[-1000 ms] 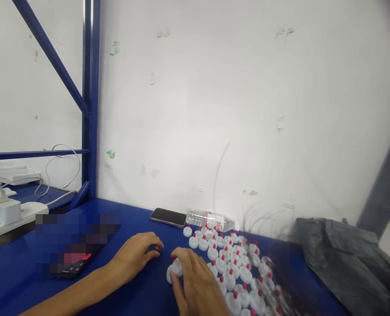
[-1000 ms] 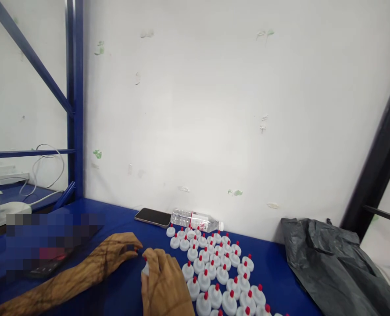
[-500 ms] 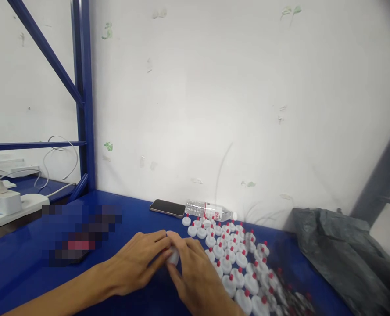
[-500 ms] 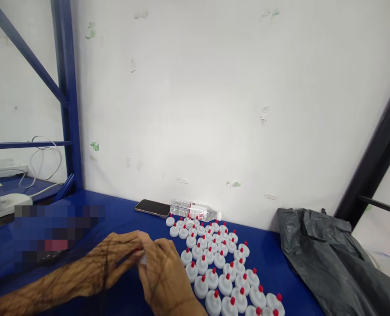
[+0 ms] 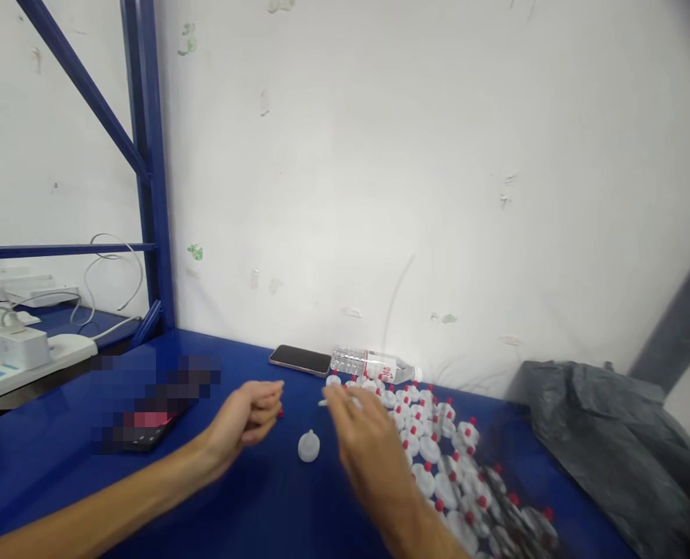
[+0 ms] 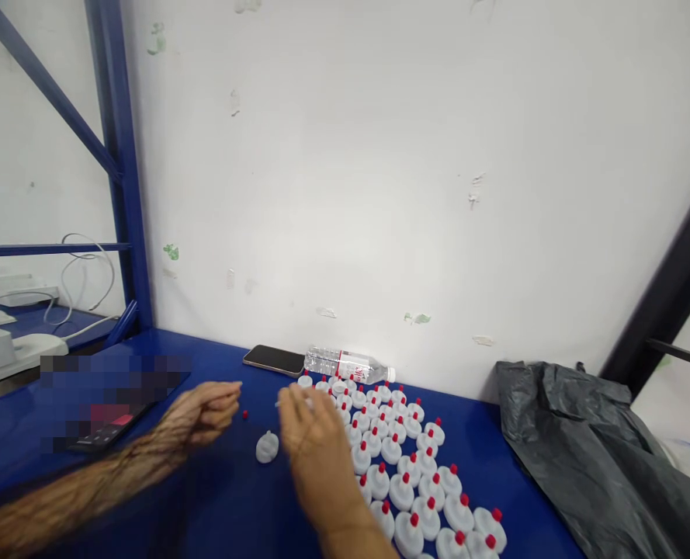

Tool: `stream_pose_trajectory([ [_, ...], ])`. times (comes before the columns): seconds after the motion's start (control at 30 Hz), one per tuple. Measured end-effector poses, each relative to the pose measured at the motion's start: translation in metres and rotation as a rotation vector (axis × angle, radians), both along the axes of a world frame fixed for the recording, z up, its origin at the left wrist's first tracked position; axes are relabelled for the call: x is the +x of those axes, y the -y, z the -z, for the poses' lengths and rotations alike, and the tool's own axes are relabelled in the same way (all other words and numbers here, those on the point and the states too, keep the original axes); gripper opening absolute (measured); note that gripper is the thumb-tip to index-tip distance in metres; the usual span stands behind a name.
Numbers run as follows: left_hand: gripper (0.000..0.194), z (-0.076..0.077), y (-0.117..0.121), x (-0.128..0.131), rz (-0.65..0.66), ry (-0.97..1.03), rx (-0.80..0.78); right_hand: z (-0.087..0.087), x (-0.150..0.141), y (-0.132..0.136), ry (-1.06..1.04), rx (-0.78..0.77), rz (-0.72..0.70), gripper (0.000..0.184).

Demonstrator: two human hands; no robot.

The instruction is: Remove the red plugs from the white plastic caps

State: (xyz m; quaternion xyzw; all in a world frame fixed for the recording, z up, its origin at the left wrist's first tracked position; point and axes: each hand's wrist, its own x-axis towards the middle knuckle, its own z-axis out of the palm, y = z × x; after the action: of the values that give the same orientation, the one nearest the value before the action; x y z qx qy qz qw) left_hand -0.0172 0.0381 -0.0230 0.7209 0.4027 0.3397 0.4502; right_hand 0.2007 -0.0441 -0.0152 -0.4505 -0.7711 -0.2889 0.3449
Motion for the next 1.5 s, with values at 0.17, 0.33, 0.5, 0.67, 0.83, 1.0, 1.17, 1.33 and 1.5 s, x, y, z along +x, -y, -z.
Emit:
stream_pose_trajectory([
  [0.17, 0.040, -0.011, -0.023, -0.018, -0.191, -0.240, 0.263, -0.015, 0.019, -0.002, -0.251, -0.162, 0.056, 0.025],
  [0.33, 0.029, -0.007, -0.021, -0.020, -0.204, -0.508, 0.426, -0.009, 0.006, 0.000, -0.253, -0.245, 0.025, 0.009],
  [0.5, 0.021, -0.002, -0.025, -0.025, -0.192, -0.688, 0.518, 0.006, 0.010, -0.006, -0.133, -0.347, 0.104, 0.007],
  [0.67, 0.027, -0.004, -0.025, -0.026, -0.164, -0.729, 0.500, 0.006, 0.012, -0.006, -0.063, -0.351, 0.124, 0.012],
  [0.83, 0.020, -0.012, -0.020, -0.023, -0.147, -0.729, 0.438, 0.002, 0.008, -0.007, 0.008, -0.284, 0.219, 0.028],
  [1.0, 0.014, -0.013, -0.017, -0.022, -0.115, -0.688, 0.411, 0.012, 0.003, -0.019, 0.125, -0.278, 0.251, 0.039],
  [1.17, 0.018, -0.016, -0.012, -0.021, -0.112, -0.694, 0.382, 0.019, 0.003, -0.026, 0.143, -0.306, 0.241, 0.041],
  [1.33, 0.020, -0.021, -0.007, -0.018, -0.089, -0.672, 0.354, 0.009, 0.007, -0.020, 0.001, -0.298, 0.145, 0.033],
  [1.5, 0.018, -0.025, -0.006, -0.017, -0.053, -0.645, 0.315, -0.003, 0.007, -0.010, -0.098, -0.279, 0.044, 0.014],
])
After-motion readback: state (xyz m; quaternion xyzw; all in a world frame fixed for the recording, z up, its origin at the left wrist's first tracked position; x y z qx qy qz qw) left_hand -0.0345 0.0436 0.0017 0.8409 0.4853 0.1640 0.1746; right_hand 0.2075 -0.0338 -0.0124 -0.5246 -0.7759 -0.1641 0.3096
